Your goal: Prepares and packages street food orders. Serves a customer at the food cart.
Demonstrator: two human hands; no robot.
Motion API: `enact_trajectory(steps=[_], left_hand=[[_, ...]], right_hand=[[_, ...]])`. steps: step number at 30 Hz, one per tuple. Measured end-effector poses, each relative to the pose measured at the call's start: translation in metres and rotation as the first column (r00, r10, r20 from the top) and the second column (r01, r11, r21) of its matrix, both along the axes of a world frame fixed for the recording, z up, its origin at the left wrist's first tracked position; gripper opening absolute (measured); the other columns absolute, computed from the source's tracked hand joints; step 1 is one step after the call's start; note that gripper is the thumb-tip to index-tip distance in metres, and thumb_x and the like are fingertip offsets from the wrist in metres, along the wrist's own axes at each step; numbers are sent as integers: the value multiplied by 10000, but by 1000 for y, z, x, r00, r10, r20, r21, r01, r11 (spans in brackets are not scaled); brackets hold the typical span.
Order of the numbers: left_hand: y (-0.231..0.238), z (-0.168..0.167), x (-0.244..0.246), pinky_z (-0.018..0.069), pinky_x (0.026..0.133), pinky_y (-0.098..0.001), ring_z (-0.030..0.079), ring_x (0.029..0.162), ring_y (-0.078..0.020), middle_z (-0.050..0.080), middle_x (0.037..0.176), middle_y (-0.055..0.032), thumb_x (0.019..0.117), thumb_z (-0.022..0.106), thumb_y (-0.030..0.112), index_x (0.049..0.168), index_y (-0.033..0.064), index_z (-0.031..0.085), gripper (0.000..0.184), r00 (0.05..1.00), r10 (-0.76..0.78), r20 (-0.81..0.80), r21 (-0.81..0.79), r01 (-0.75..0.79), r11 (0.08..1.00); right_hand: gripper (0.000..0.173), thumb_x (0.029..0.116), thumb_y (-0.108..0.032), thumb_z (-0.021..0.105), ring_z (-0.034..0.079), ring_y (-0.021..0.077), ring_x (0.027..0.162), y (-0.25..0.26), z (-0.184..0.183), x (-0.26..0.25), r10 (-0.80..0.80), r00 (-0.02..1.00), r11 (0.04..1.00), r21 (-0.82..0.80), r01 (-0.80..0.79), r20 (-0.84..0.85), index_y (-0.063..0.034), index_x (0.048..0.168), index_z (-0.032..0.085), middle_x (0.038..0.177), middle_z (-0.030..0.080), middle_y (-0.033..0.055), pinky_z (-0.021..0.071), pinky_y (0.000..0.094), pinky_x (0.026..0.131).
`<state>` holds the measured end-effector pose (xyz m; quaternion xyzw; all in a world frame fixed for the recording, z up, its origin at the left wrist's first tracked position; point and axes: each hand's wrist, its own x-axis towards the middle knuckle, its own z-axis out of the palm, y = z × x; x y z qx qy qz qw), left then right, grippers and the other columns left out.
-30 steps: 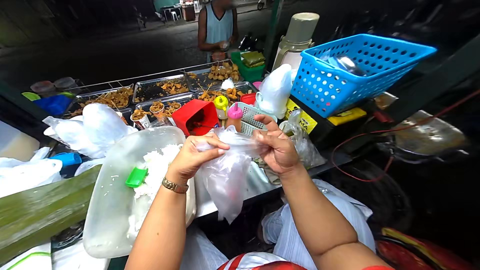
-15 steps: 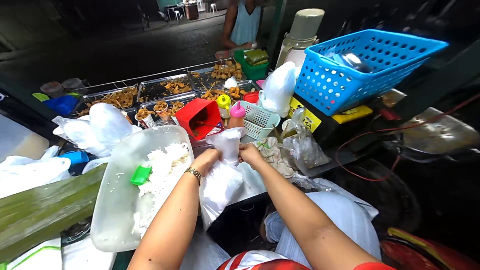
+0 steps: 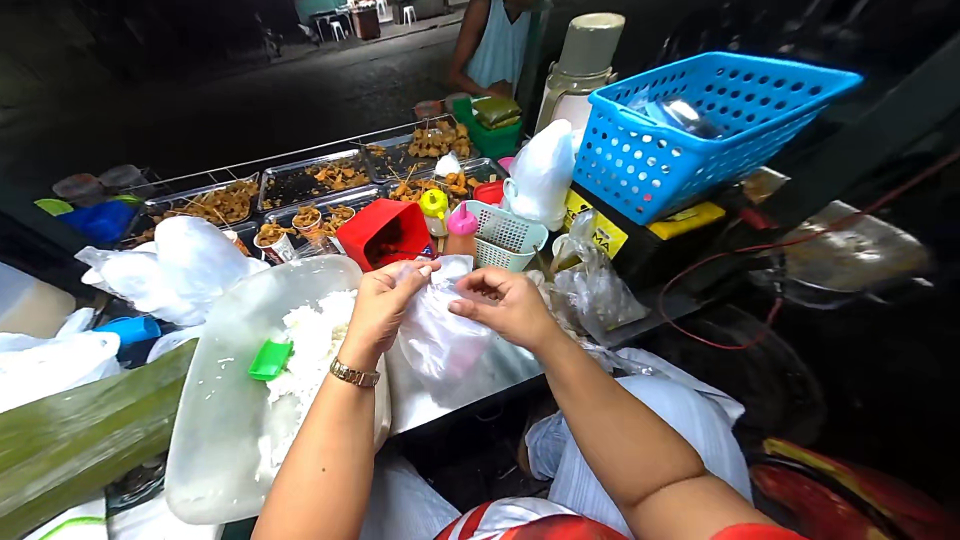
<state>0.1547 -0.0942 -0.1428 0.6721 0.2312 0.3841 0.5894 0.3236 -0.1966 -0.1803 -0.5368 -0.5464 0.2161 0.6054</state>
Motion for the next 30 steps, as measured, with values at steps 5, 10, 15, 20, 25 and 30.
enact_trajectory(steps=[5,10,15,20,25,30], left_hand=[[4,-4,-3,589,782,-243,679,885,-59,724,1051,-4,881,692,-24,1062,47,753,204,991,-125,-51,62,128,990],[3,-9,3,537,705,-202,623,812,-27,691,953,38,897,666,17,760,124,691,176,991,-131,-18,37,132,991],[-1,-7,-8,563,693,-172,665,714,25,725,766,96,797,834,227,791,235,761,73,838,-517,173,-71,534,842],[8,3,-18,574,691,-172,659,752,9,709,877,78,896,747,248,1029,220,745,136,903,-380,201,49,379,924],[7,2,-8,507,894,-346,615,1043,-128,669,1183,-83,978,470,83,1255,24,701,366,959,10,-283,356,95,930],[14,-19,8,529,813,-381,634,998,-150,657,1252,-65,1019,422,110,1408,125,587,423,882,-25,-471,-188,-73,980]], right_hand=[[142,971,-109,665,652,33,801,-1,-2,-8,-106,986,991,93,95,128,-10,946,764,872,714,44,546,220,757],[244,1030,-116,578,699,34,875,-3,-1,-6,-110,982,992,75,99,156,-33,1175,755,1007,771,63,570,249,822],[248,1043,-27,481,668,22,792,-4,4,3,77,911,992,125,-28,-404,-67,1018,724,875,717,-39,581,238,794],[279,997,-89,461,583,-30,614,-12,14,26,400,756,915,269,-300,-518,-252,1074,672,716,644,-107,521,159,621],[289,899,-8,535,577,138,876,-1,27,28,-100,943,995,36,94,316,-62,1001,799,959,617,74,491,309,739],[315,1037,-42,502,633,272,1005,49,-8,26,5,990,886,-460,62,142,-34,1287,694,1185,649,198,531,459,886]])
